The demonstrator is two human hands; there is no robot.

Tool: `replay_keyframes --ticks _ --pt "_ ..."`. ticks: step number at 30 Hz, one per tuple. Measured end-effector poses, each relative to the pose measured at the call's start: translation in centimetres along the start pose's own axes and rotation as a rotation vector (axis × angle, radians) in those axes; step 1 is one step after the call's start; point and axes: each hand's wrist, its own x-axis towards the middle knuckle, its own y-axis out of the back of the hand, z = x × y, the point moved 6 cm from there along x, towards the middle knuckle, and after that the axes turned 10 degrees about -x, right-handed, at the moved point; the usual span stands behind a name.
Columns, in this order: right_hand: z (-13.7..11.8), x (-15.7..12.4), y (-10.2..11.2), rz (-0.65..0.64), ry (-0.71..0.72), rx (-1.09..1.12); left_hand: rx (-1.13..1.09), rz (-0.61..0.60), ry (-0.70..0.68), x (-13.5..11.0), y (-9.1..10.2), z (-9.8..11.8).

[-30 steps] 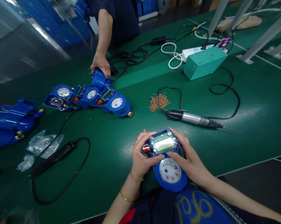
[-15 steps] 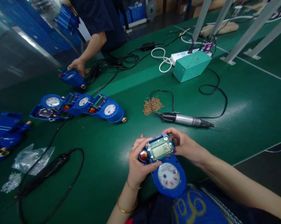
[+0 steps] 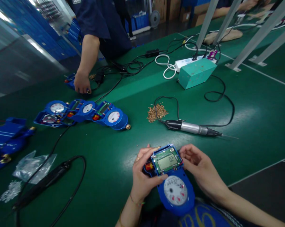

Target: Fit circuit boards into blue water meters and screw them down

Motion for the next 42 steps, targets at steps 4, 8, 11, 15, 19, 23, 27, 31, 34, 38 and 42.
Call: replay_keyframes --ticks 4,8,11,15,19,23,27,31,34,38,42 --pt "-0.9 -1.1 0.9 0.005 0.056 -0.099 -0.007 0.001 0.003 -0.1 0.0 -0.1" --pt "-2.9 -1.8 1.5 0.067 0.243 -0.262 0.001 -0.004 -0.01 -0.1 0.0 -0.1" --pt "-4.7 -2.3 1.0 0.092 0.479 -0.474 0.015 -0.014 -0.023 -0.1 -0.1 0.1" --pt "-5.8 -2.9 0.5 0.139 0.69 -0.703 0.003 -0.037 0.036 -0.1 -0.2 0.3" --pt "-5.6 -3.4 0.2 0.135 0.783 -0.829 -0.017 -0.073 0.118 -0.1 -0.3 0.6" --pt "-5.2 -3.8 -0.2 0.109 0.839 -0.945 -0.035 -0.106 0.181 0.0 -0.5 1.1" --pt "-5.6 -4.0 -0.3 0.121 0.889 -0.97 -0.005 -0.115 0.224 0.0 -0.4 1.6" --pt "-5.8 -4.1 -0.6 0.134 0.909 -1.006 0.024 -0.12 0.239 -0.1 -0.3 1.5" --pt "-5.7 -4.1 -0.6 0.139 0.922 -1.031 0.009 -0.152 0.23 -0.4 -0.4 1.2" --pt "-5.6 -4.2 -0.7 0.124 0.933 -1.06 -0.059 -0.158 0.206 -0.7 -0.5 1.0" --pt "-5.5 -3.5 -0.5 0.144 0.88 -1.002 -0.116 -0.142 0.225 -0.7 -0.6 1.3"
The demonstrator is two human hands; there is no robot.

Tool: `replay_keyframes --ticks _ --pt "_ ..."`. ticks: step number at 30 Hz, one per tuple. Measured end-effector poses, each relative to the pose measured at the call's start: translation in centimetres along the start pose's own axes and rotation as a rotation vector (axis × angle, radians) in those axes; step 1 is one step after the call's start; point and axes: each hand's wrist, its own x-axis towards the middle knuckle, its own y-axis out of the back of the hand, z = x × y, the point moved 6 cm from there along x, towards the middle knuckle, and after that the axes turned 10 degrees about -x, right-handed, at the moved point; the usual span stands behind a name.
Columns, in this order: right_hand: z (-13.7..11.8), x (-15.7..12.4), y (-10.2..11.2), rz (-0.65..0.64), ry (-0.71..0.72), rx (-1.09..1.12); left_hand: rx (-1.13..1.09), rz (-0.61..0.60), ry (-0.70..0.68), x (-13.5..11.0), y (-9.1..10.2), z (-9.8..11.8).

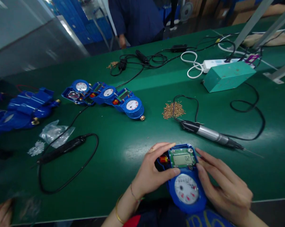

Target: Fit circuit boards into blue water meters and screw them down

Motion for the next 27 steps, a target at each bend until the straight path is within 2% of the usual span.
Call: replay_keyframes --ticks 2,5,7,10,19,27 --pt "0.9 0.2 -0.8 -0.053 -0.091 0.115 -0.007 -0.009 0.007 0.1 0.0 0.4" --pt "2.1 0.2 -2.8 -0.23 -0.184 0.342 0.026 -0.048 0.027 0.4 0.0 0.6" --pt "2.6 0.1 -3.6 -0.316 -0.174 0.431 0.032 -0.07 0.045 0.5 0.0 0.5" --pt "3.3 0.2 -3.8 -0.367 -0.164 0.483 -0.005 -0.055 0.039 0.5 0.0 0.3" --pt "3.6 1.7 -2.8 -0.43 -0.07 0.427 -0.017 0.009 0.005 -0.1 0.2 0.2" --pt "3.7 2.2 -2.7 -0.495 -0.044 0.345 0.068 -0.063 0.051 -1.2 0.5 -0.2"
